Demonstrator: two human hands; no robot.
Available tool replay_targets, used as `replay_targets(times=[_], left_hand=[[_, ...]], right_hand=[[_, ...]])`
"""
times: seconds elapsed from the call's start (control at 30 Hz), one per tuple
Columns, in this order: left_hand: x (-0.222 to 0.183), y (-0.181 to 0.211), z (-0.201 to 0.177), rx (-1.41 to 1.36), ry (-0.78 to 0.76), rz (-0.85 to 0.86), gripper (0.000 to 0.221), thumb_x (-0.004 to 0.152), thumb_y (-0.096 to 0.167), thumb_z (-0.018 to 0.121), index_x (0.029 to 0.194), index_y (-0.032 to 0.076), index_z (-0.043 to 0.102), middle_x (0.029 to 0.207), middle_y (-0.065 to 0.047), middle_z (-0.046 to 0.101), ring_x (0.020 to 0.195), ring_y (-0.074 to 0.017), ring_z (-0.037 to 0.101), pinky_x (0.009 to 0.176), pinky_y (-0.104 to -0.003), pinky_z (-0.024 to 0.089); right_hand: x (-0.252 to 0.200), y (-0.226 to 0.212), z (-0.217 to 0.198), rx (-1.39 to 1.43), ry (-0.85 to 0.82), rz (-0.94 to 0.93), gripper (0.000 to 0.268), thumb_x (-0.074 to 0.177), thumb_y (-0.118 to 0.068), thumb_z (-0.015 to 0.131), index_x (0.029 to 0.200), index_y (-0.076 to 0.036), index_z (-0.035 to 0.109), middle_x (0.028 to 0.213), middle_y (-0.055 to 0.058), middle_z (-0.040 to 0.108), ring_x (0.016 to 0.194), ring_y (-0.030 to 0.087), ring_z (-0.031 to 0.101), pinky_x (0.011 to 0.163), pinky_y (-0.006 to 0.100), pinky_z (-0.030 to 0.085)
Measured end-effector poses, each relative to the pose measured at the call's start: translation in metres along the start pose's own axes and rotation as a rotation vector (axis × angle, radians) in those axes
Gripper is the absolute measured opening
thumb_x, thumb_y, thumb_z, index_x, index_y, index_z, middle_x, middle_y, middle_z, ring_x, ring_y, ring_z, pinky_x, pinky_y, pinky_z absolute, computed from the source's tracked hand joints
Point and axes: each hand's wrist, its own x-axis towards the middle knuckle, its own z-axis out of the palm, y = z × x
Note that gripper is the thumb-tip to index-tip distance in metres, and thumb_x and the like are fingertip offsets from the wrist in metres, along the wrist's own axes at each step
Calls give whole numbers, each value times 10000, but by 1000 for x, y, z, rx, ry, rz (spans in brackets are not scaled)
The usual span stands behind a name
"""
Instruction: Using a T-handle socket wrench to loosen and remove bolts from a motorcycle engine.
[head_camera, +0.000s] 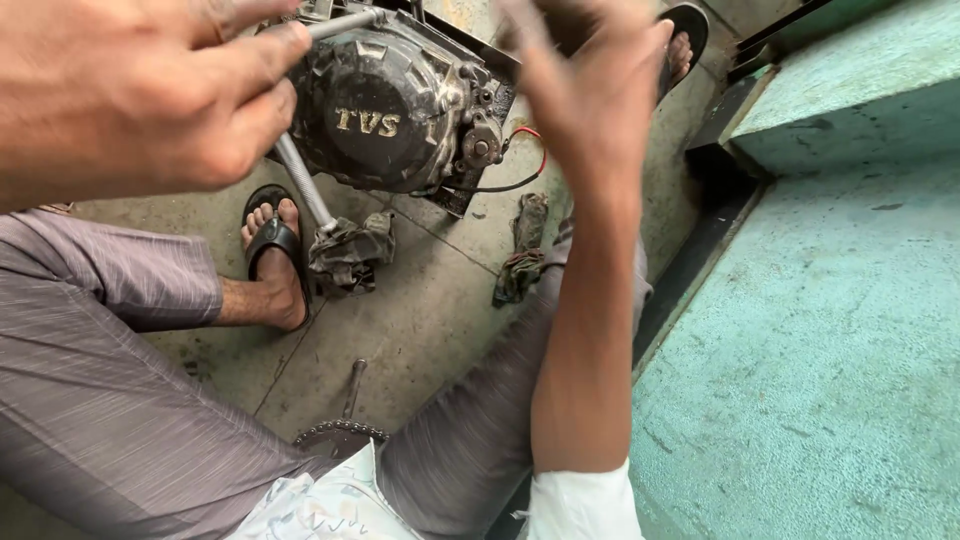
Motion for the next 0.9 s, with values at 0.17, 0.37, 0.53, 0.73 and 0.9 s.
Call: replay_targets(times=[0.17, 0.37, 0.53, 0.73, 0.9], left_hand=[[-6, 13, 26, -47, 138, 2, 265, 737, 159, 688, 955, 28, 764, 1158, -174, 749, 1145, -245, 735, 977, -290, 612], [-35, 48, 68, -998, 147, -654, 316, 965, 67, 627, 1215, -120, 675, 1087, -276, 690, 894, -282, 706, 800, -357, 591], [-49, 62, 82, -1314, -1, -1118, 264, 1059, 143, 586, 1191, -75, 655, 973, -274, 638, 745, -283, 658, 622, -407, 560], [-16, 30, 10, -1613, 272, -1097, 262, 1013, 57, 626, 1265, 0, 587, 1136, -175, 677, 973, -215, 731, 741, -325, 643], [-23, 21, 30, -1417, -33, -814, 319, 898, -45, 609, 1207, 14, 664, 1177, -228, 715, 1060, -299, 728, 872, -380, 639]], right_hand=[[-57, -81, 57, 427, -601, 70, 365, 961, -425, 673, 1019, -83, 788, 712, -14, 744, 585, 44, 706, 505, 228, 564], [-87, -113, 103, 717, -507, 167, 405, 1030, -408, 570, 1110, -68, 775, 642, 5, 728, 551, 54, 665, 505, 249, 481], [-93, -115, 122, 801, -400, 183, 396, 1082, -405, 565, 1100, -68, 772, 574, 2, 651, 519, 32, 665, 529, 262, 479], [-91, -106, 138, 714, -311, 10, 285, 992, -331, 628, 1108, -90, 726, 666, -25, 651, 569, 62, 626, 556, 250, 492], [-90, -72, 162, 838, -300, -163, 241, 1085, -281, 684, 1200, -70, 699, 1019, 69, 780, 825, 125, 723, 792, 309, 608]])
